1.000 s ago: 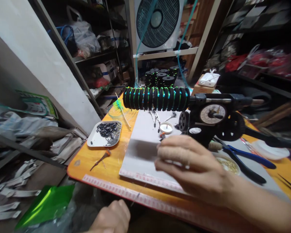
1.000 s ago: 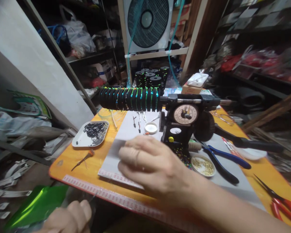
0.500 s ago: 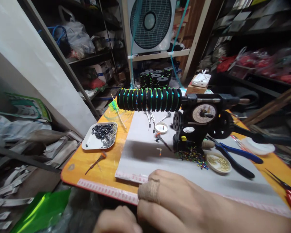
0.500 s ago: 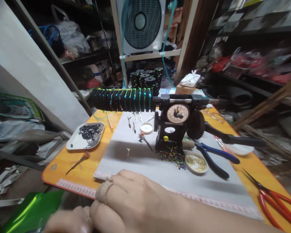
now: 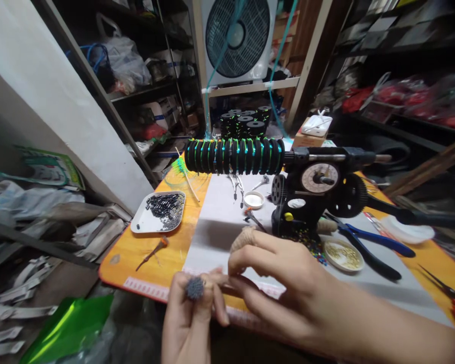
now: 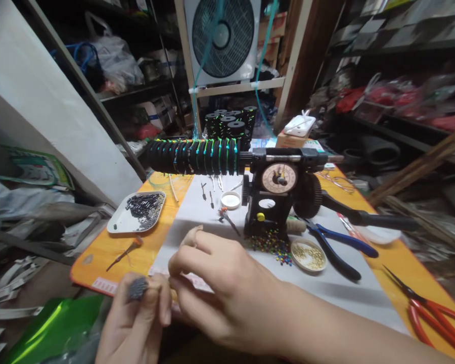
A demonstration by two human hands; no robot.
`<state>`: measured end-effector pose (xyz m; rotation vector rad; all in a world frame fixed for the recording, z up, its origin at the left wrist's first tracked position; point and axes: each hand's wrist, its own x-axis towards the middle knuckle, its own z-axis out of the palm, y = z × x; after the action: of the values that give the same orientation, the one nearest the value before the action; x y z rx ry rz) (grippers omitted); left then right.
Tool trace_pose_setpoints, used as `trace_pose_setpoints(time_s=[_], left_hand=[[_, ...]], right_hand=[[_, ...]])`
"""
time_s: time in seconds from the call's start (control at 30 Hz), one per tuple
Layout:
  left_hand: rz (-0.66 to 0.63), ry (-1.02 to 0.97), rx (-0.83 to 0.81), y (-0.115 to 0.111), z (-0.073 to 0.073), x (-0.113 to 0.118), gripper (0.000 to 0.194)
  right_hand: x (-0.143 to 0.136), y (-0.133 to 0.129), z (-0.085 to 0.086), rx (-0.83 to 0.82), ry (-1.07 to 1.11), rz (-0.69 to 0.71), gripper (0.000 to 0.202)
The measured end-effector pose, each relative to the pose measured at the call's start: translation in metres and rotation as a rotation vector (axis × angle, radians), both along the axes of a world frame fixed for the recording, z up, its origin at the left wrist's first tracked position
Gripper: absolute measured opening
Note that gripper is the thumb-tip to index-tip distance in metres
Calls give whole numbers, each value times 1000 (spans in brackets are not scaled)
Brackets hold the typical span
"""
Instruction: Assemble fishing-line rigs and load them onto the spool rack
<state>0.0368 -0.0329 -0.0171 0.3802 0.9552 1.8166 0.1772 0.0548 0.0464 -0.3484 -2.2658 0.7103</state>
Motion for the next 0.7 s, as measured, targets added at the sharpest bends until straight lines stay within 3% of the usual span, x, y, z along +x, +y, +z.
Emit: trace_pose_setpoints(time_s=[0.07, 0.13, 0.27, 0.37, 0.53, 0.7], left_hand=[[-130, 77, -69, 4, 4, 4, 31], [-205, 24, -99, 5, 5, 6, 33], [-232, -13, -84, 6, 2, 9, 35], [-215, 57, -86, 7, -1, 11, 34], [-135, 226, -129, 7, -2, 13, 34], [-12, 99, -37, 6, 1, 13, 31]], right_hand=[[-4, -1, -2, -81, 28, -59, 9], [-6, 0, -5, -135, 45, -106, 10], [-8, 2, -13, -260, 106, -119, 11], [-8, 2, -16, -322, 151, -101, 10], [-10, -1, -13, -216, 131, -149, 11], [-10, -1, -12, -135, 146, -117, 12]])
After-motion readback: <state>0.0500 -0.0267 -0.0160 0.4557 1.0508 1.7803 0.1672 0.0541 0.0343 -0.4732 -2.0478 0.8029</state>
